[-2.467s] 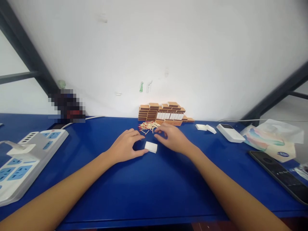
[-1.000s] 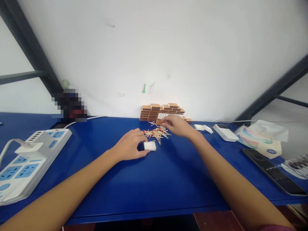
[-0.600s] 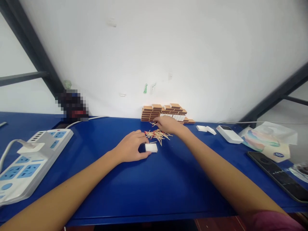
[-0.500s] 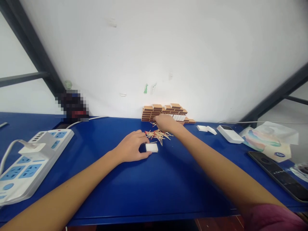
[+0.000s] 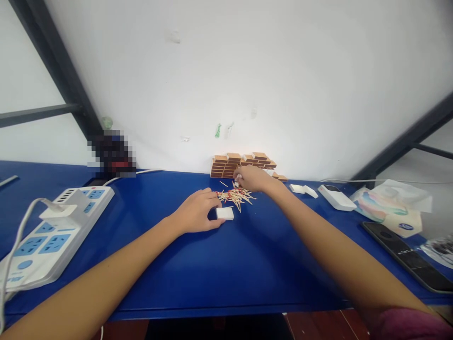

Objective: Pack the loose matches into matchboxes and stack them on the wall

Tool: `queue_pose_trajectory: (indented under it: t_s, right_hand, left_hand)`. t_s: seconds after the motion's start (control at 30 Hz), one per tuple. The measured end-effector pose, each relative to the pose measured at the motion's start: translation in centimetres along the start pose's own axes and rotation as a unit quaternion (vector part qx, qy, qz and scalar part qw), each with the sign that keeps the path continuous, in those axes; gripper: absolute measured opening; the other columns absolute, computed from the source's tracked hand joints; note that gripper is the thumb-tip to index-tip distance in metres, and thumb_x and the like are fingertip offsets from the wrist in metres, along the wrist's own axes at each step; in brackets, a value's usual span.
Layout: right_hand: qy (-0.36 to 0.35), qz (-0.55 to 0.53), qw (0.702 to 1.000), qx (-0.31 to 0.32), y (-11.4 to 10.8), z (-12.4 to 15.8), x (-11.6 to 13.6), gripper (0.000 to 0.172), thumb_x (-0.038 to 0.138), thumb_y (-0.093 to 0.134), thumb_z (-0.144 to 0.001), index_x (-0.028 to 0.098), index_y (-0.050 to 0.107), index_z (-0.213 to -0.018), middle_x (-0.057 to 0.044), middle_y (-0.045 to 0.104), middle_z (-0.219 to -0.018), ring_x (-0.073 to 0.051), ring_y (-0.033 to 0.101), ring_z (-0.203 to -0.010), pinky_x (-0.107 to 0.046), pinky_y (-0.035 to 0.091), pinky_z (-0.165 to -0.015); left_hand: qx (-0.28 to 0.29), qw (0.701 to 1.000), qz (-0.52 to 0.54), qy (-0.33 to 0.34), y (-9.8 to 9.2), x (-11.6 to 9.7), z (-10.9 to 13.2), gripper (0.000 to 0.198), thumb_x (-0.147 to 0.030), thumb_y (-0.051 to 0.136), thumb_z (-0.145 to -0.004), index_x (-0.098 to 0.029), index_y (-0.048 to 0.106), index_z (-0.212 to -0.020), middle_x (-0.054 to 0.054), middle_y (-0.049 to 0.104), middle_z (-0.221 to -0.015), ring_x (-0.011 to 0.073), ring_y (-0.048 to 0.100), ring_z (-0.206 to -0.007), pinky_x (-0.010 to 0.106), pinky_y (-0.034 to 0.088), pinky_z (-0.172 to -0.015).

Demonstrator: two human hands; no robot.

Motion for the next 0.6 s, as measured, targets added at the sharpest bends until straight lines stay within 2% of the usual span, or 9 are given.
queue_pose_trajectory:
  t_s: [0.1,0.23,0.3,0.37,0.43,0.5,0.6]
  right_hand:
    - [-0.01,0.004,0.999,0.047,0.9,-1.0,0.7,0.032,0.008,0.055,-0.088,0.014,0.079,-0.109,-0.016,0.079,-0.11,-0.027,0.072,-0.097,-0.033,0.051,-0.079]
    - [-0.009,0.012,0.996,0.092,2.2,-1.2,1.5,0.026,0.009,0.058,-0.085,0.008,0.08,-0.099,-0.022,0.079,-0.103,-0.03,0.073,-0.087,-0.034,0.051,-0.07]
    - [-0.014,0.006,0.995,0.098,2.2,-0.8,1.5,0.028,0.009,0.055,-0.087,0.009,0.08,-0.099,-0.021,0.079,-0.103,-0.029,0.073,-0.088,-0.034,0.052,-0.072]
    - [-0.032,-0.01,0.994,0.1,1.9,-0.2,1.1,0.033,0.01,0.05,-0.09,0.014,0.08,-0.103,-0.015,0.079,-0.109,-0.026,0.073,-0.094,-0.031,0.052,-0.078]
    - [-0.041,-0.044,0.995,0.075,1.1,0.5,0.2,0.036,0.012,0.047,-0.094,0.017,0.079,-0.11,-0.011,0.078,-0.117,-0.023,0.072,-0.102,-0.028,0.051,-0.084]
    - [-0.015,-0.07,0.997,0.025,0.2,1.2,-1.3,0.035,0.017,0.049,-0.095,0.017,0.078,-0.114,-0.011,0.078,-0.118,-0.023,0.071,-0.105,-0.029,0.05,-0.085]
    - [0.064,-0.054,0.996,-0.031,0.0,2.2,-3.5,0.031,0.036,0.056,-0.096,0.015,0.08,-0.098,-0.015,0.079,-0.098,-0.027,0.072,-0.091,-0.033,0.049,-0.075]
  left_hand:
    - [0.002,1.0,-0.003,-0.001,0.1,0.1,0.0,0.025,-0.043,0.071,-0.089,-0.02,0.07,-0.096,0.007,0.068,-0.092,0.0253,0.059,-0.09,0.042,0.049,-0.082]
    - [-0.004,1.0,-0.004,0.002,0.1,0.2,0.0,0.027,-0.045,0.071,-0.089,-0.019,0.07,-0.096,0.007,0.068,-0.093,0.0248,0.058,-0.089,0.042,0.048,-0.084]
    - [-0.002,1.0,-0.004,0.003,0.2,0.1,0.0,0.027,-0.045,0.071,-0.089,-0.019,0.07,-0.095,0.007,0.068,-0.092,0.0243,0.058,-0.089,0.041,0.048,-0.085]
    - [0.0,1.0,-0.007,0.004,0.2,0.0,0.0,0.027,-0.044,0.071,-0.089,-0.018,0.07,-0.095,0.007,0.068,-0.092,0.0239,0.057,-0.088,0.04,0.048,-0.084]
    - [0.001,1.0,-0.011,0.004,0.1,0.0,0.0,0.027,-0.044,0.071,-0.089,-0.018,0.07,-0.094,0.006,0.067,-0.091,0.0237,0.057,-0.087,0.039,0.047,-0.082]
    - [0.0,1.0,-0.014,0.006,0.0,-0.1,0.0,0.027,-0.044,0.071,-0.089,-0.018,0.07,-0.095,0.006,0.067,-0.091,0.0236,0.057,-0.087,0.039,0.047,-0.081]
    - [-0.001,1.0,-0.014,0.009,-0.1,-0.1,0.0,0.026,-0.043,0.071,-0.09,-0.018,0.07,-0.095,0.006,0.067,-0.092,0.0237,0.057,-0.089,0.039,0.047,-0.081]
Point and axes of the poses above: each hand's wrist, its own z-axis away from the middle knuckle, its own y-axis out of the palm, x = y × z, the point moved 8 cm from there along -z, towards the middle knuckle
